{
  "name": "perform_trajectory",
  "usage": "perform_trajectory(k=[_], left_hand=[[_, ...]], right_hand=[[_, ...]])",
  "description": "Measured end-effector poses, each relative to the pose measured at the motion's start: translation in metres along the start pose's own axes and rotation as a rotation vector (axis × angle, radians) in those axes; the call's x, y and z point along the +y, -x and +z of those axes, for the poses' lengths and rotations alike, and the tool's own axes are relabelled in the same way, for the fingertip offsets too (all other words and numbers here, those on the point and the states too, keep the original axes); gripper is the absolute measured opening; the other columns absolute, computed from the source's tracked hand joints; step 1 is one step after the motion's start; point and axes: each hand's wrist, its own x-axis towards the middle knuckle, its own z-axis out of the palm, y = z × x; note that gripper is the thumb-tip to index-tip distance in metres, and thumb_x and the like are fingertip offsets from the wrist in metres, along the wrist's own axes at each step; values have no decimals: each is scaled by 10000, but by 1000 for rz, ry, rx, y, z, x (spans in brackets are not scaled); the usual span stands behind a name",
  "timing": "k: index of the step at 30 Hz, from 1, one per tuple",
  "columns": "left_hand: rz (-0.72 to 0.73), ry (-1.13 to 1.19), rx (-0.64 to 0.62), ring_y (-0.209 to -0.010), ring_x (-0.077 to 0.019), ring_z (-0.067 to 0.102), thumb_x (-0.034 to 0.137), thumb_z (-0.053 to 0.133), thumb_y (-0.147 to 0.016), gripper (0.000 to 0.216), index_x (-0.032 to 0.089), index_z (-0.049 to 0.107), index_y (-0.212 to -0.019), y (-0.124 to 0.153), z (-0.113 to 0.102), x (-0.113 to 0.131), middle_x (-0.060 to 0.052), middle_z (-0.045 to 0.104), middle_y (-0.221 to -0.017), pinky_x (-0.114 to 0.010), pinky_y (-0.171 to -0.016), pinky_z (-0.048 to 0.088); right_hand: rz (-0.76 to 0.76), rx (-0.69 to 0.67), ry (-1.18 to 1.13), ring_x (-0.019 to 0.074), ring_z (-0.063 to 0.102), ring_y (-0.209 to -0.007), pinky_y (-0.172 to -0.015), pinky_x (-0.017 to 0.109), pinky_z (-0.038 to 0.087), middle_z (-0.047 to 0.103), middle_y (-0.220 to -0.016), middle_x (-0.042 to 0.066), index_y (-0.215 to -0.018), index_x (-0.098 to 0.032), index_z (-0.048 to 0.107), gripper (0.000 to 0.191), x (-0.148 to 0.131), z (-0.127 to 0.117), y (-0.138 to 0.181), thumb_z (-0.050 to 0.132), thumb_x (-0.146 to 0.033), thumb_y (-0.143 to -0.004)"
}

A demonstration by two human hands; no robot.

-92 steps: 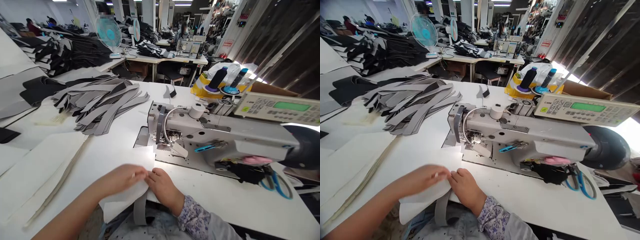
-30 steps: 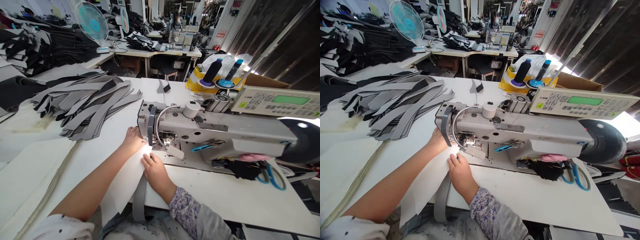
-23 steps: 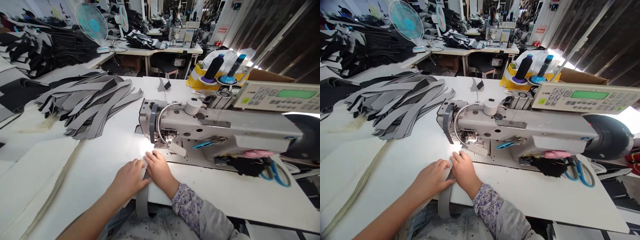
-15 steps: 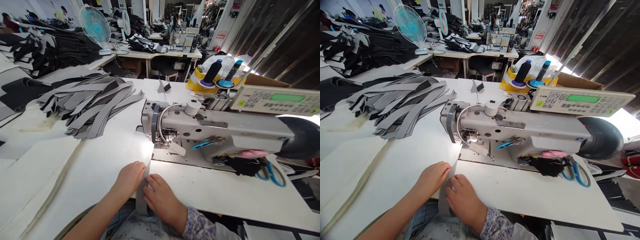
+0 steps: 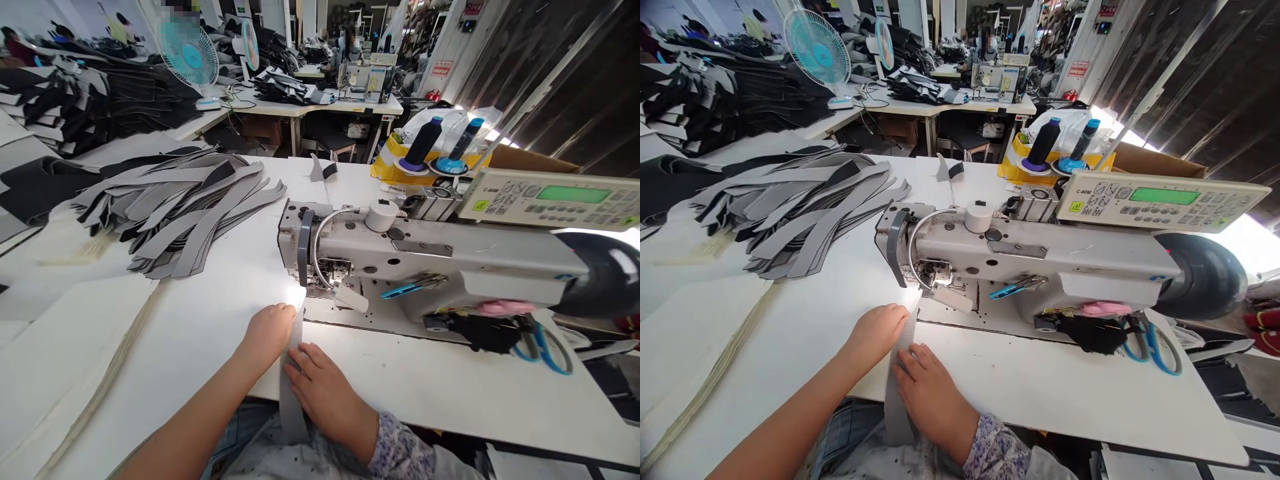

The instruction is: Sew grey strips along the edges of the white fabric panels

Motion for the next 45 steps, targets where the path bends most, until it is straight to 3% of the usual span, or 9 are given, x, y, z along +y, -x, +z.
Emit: perform_trajectory(k=[8,13,20,26,35,40,45], left_hand=[[19,-24,-30,-812,-170,634,-3,410,-798,361,152,557,-1089,5,-9,-3,-80,628,-1028,-268,-648,435],[-53,-27,-93,-755,-184,628,105,370,-892,231,163,593,-880,5,-16,-4,-70,652,-881,-290,-638,404],[-57,-28,-17,-766,-180,625,131,350,-915,271,161,617,-879,-8,-8,1,-81,655,-912,-283,-641,408],[-43,-71,-29,-781,-187,631,87,348,-889,283,162,619,-867,-10,-5,3,-75,643,-909,-282,-633,408],[-70,-44,71,-789,-198,637,96,361,-892,279,177,627,-909,-26,1,2,-83,651,-902,-286,-637,410],[-59,15,72,-814,-222,643,118,379,-891,277,178,649,-883,-35,-4,5,-99,665,-849,-305,-705,427],[-93,69,94,-796,-235,642,143,387,-899,266,178,651,-902,-47,-13,17,-115,675,-922,-320,-701,425]], right_hand=[[-1,-24,38,273,467,-1288,-1123,456,365,537,-1385,94,-1296,-169,550,369,8,2,-7,579,-296,-951],[14,-39,1,283,417,-1328,-1131,457,358,523,-1393,93,-1243,-160,563,352,12,2,-15,614,-310,-928],[39,-17,2,286,461,-1278,-1096,460,395,544,-1338,119,-1224,-168,568,335,12,4,-15,630,-276,-913],[30,-44,-15,287,498,-1197,-1081,435,405,597,-1177,120,-1211,-148,574,364,12,-1,-20,665,-291,-889],[0,-38,34,286,446,-1274,-1118,430,345,578,-1266,151,-1160,-110,598,330,18,0,-32,647,-316,-908],[22,-25,11,286,463,-1240,-1077,409,394,586,-1266,134,-1242,-97,562,448,21,-5,-43,693,-312,-871],[52,7,-22,278,489,-1205,-1045,424,430,608,-1233,109,-1197,-139,590,392,30,-1,-51,710,-281,-851]])
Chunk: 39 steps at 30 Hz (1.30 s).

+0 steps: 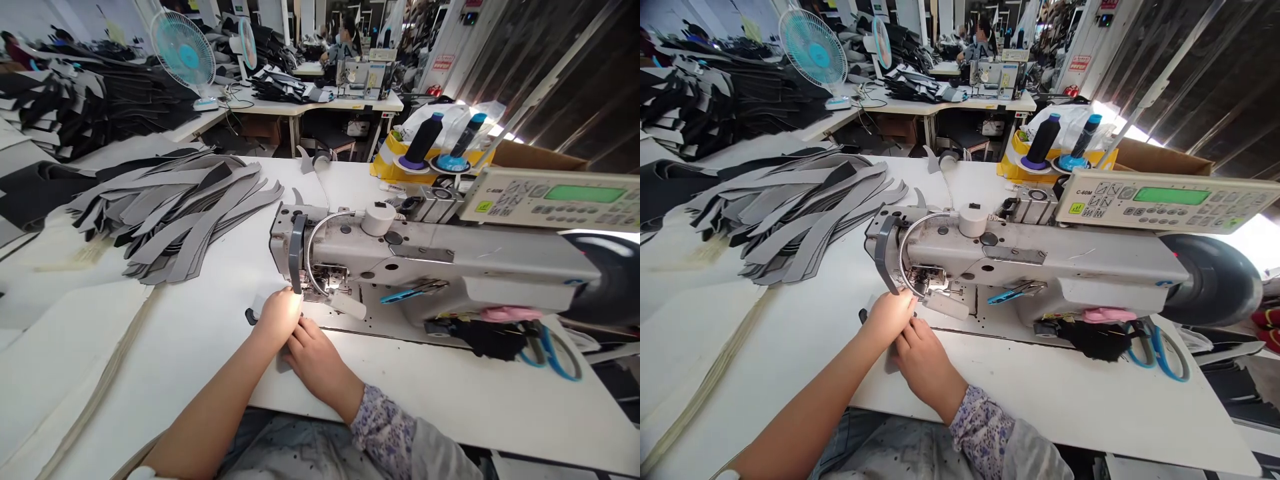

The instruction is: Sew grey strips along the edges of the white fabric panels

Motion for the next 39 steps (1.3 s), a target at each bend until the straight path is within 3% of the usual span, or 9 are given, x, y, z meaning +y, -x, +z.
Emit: perform_trajectory(k=[4,10,13,17,21,26,30,35,39], left_hand=[[90,-55,7,-861,-225,624,120,431,-878,236,186,651,-932,5,3,-5,-106,663,-981,-305,-734,433],[279,-36,188,-975,-209,573,128,452,-893,361,263,587,-1199,28,21,-43,-57,650,-1047,-298,-826,432],[349,-77,172,-911,-210,570,100,458,-881,278,237,650,-1028,25,26,-50,-48,660,-948,-302,-779,432],[325,-110,233,-819,-202,563,48,468,-844,239,207,643,-809,15,31,-49,-41,649,-826,-295,-694,420],[301,-53,304,-804,-185,586,106,478,-881,201,209,650,-897,14,38,-45,-39,662,-853,-291,-703,434],[383,5,266,-859,-179,615,139,461,-897,214,203,664,-898,15,41,-47,-35,683,-883,-293,-777,452],[403,40,366,-863,-160,609,155,418,-921,278,222,674,-1007,8,34,-50,-34,690,-940,-272,-778,457],[480,-141,322,-831,-194,584,66,465,-848,230,191,649,-792,-4,31,-49,-54,642,-792,-281,-675,426],[467,-167,289,-804,-189,572,38,480,-815,210,189,617,-761,-8,35,-53,-51,615,-766,-279,-619,391]], right_hand=[[9,27,16,281,481,-1229,-1073,426,407,590,-1274,116,-1220,-126,584,378,6,8,3,676,-249,-874],[-5,22,77,287,471,-1255,-1072,408,405,569,-1312,131,-1238,-124,580,393,-2,11,17,662,-306,-899],[-4,-1,101,286,491,-1224,-1062,404,415,581,-1290,128,-1184,-120,605,359,-5,8,18,687,-294,-881],[0,17,102,280,504,-1203,-1049,407,428,592,-1276,122,-1178,-127,609,363,-4,4,14,695,-303,-873],[16,30,84,277,522,-1175,-1033,402,437,601,-1260,119,-1150,-142,624,325,-3,2,11,687,-307,-877],[13,28,73,284,530,-1160,-1018,407,445,608,-1232,145,-1161,-116,616,353,-3,3,11,701,-289,-865],[33,40,43,285,505,-1185,-1035,413,440,579,-1293,123,-1200,-133,605,364,-1,6,13,669,-303,-885],[44,40,25,285,494,-1206,-1046,420,437,573,-1309,123,-1216,-138,602,364,1,7,14,658,-290,-890],[39,36,24,279,489,-1217,-1053,420,437,577,-1304,125,-1228,-139,596,380,0,5,14,661,-290,-885]])
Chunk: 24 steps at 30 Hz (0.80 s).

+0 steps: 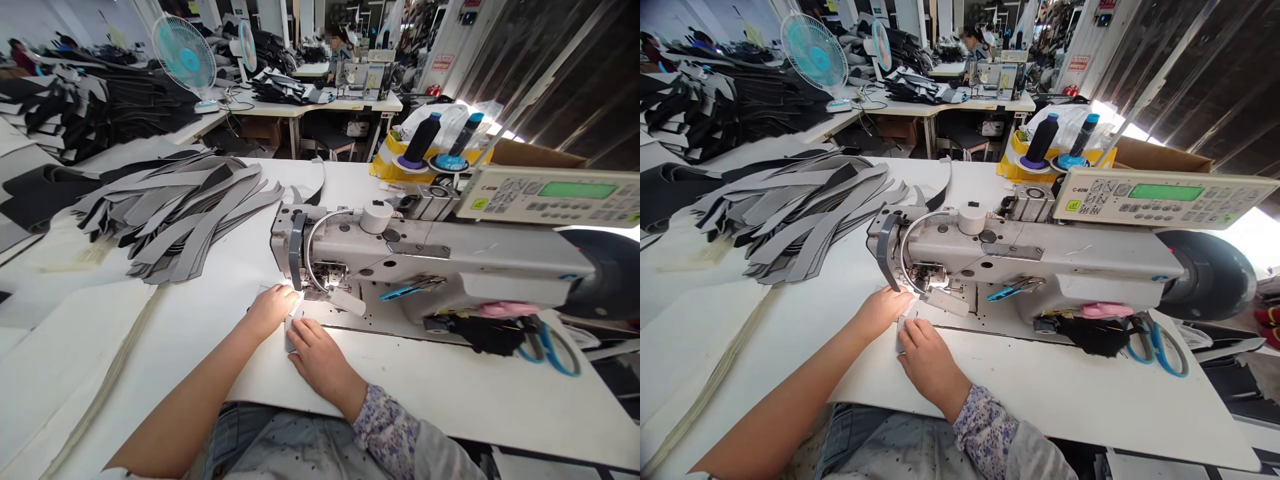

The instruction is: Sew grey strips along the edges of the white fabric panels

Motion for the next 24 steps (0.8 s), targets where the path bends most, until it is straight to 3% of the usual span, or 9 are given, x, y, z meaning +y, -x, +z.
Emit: perform_trajectory(k=[4,9,16,24], left_hand=[[24,6,-69,-818,-189,562,43,509,-781,183,200,603,-782,7,-13,-4,-43,623,-822,-279,-602,367],[102,-10,-82,-842,-187,550,36,489,-775,325,215,611,-1016,16,-26,-6,-49,627,-903,-293,-672,382],[91,-4,-30,-767,-175,541,10,468,-785,275,203,617,-912,9,-5,-8,-34,615,-811,-293,-648,369],[33,-58,1,-755,-203,563,27,466,-796,228,178,623,-862,1,-9,5,-66,611,-817,-333,-660,400]], right_hand=[[0,-14,7,275,485,-1222,-1059,410,432,567,-1316,128,-1237,-134,590,385,0,-2,0,651,-297,-893],[-6,-8,13,285,490,-1216,-1053,417,432,568,-1314,124,-1233,-140,596,373,-1,-2,0,644,-299,-899],[-27,19,95,283,498,-1194,-1065,411,410,574,-1299,142,-1212,-108,604,364,2,6,-3,652,-277,-893],[-21,46,72,283,518,-1123,-1012,415,436,574,-1229,161,-1200,-101,595,316,12,20,-15,619,-233,-914]])
